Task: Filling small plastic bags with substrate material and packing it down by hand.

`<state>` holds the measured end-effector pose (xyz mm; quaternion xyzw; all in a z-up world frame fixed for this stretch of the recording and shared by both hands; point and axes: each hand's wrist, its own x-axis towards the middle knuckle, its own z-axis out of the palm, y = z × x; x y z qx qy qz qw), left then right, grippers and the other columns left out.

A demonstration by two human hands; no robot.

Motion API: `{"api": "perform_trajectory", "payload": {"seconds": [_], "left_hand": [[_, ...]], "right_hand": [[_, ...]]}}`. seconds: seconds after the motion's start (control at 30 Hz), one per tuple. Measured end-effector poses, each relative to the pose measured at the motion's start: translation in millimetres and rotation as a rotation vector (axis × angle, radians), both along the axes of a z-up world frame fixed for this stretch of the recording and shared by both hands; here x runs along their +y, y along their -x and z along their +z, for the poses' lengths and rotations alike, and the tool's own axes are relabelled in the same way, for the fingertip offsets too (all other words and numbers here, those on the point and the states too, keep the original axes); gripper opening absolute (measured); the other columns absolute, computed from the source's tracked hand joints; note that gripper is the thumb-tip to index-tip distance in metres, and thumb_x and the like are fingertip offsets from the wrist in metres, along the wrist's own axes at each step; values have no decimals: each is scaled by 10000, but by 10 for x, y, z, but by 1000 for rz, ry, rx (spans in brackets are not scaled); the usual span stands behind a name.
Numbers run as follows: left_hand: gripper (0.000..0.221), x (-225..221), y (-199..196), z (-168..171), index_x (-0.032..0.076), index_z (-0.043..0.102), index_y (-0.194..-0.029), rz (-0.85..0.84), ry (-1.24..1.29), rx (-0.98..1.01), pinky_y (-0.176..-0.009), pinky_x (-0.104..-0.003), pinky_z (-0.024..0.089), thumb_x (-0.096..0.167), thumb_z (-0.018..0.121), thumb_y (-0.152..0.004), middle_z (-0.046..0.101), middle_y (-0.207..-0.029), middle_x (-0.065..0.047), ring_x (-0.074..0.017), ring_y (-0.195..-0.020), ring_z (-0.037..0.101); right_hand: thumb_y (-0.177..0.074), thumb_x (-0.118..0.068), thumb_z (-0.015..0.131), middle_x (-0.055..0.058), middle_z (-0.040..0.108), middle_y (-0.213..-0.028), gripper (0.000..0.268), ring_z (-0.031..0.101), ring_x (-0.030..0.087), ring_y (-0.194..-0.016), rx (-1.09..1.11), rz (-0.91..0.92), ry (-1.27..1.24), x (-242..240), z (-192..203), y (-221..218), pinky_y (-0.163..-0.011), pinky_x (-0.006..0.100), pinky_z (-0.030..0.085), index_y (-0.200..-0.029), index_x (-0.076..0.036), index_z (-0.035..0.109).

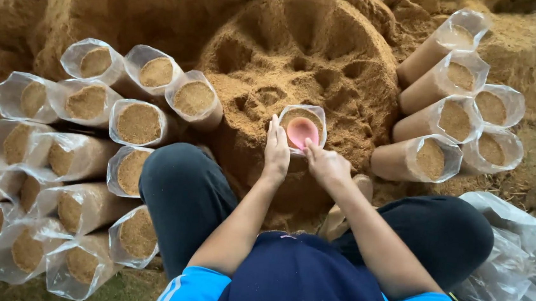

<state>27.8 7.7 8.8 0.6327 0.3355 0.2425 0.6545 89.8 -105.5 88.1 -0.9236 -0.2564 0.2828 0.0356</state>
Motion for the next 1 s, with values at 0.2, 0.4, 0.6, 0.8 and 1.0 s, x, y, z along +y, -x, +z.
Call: {"api": "perform_trajectory", "payload": {"seconds": [0.2, 0.4, 0.6, 0.8, 1.0], "left_hand": [[600, 20, 92, 161, 122, 281, -1622, -20, 3, 21, -1273, -488, 160, 407, 271, -1094, 248, -1654, -244, -364, -1532, 231], [579, 78, 108, 139, 162, 299, -1621, -18, -13, 18, -1260, -503, 200, 396, 280, -1091, 258, -1662, -213, -364, -1523, 254], [585, 36, 121, 178, 210, 256, -1633, -10, 67, 46, -1264, -493, 196, 418, 270, -1087, 274, -1668, -144, -326, -1524, 262], [587, 63, 122, 197, 161, 303, -1616, -11, 18, 10, -1276, -486, 166, 413, 272, -1087, 236, -1671, -195, -345, -1540, 212], [606, 14, 120, 138, 98, 274, -1620, -44, 33, 36, -1277, -509, 133, 388, 263, -1088, 200, -1666, -252, -387, -1541, 175]], "right_hand": [[-1041, -549, 247, 192, 725, -1243, 512, 647, 396, -1240, 9, 45, 18, 159, 157, -99, -1042, 514, 505, -1383, -409, 601], [-1066, -522, 280, 146, 721, -1261, 446, 656, 365, -1231, -37, 119, 23, 309, 107, -107, -1044, 504, 506, -1401, -462, 568], [-1063, -518, 235, 191, 700, -1266, 466, 632, 403, -1254, -1, 163, 46, 192, 645, 38, -1052, 556, 486, -1429, -402, 497], [-1075, -479, 291, 152, 735, -1204, 399, 661, 357, -1225, -6, 208, 86, 256, 499, 33, -1044, 539, 498, -1337, -347, 561], [-1035, -569, 304, 131, 761, -1175, 518, 678, 321, -1215, -48, 166, 143, 326, 143, -249, -1035, 541, 505, -1209, -275, 693]]}}
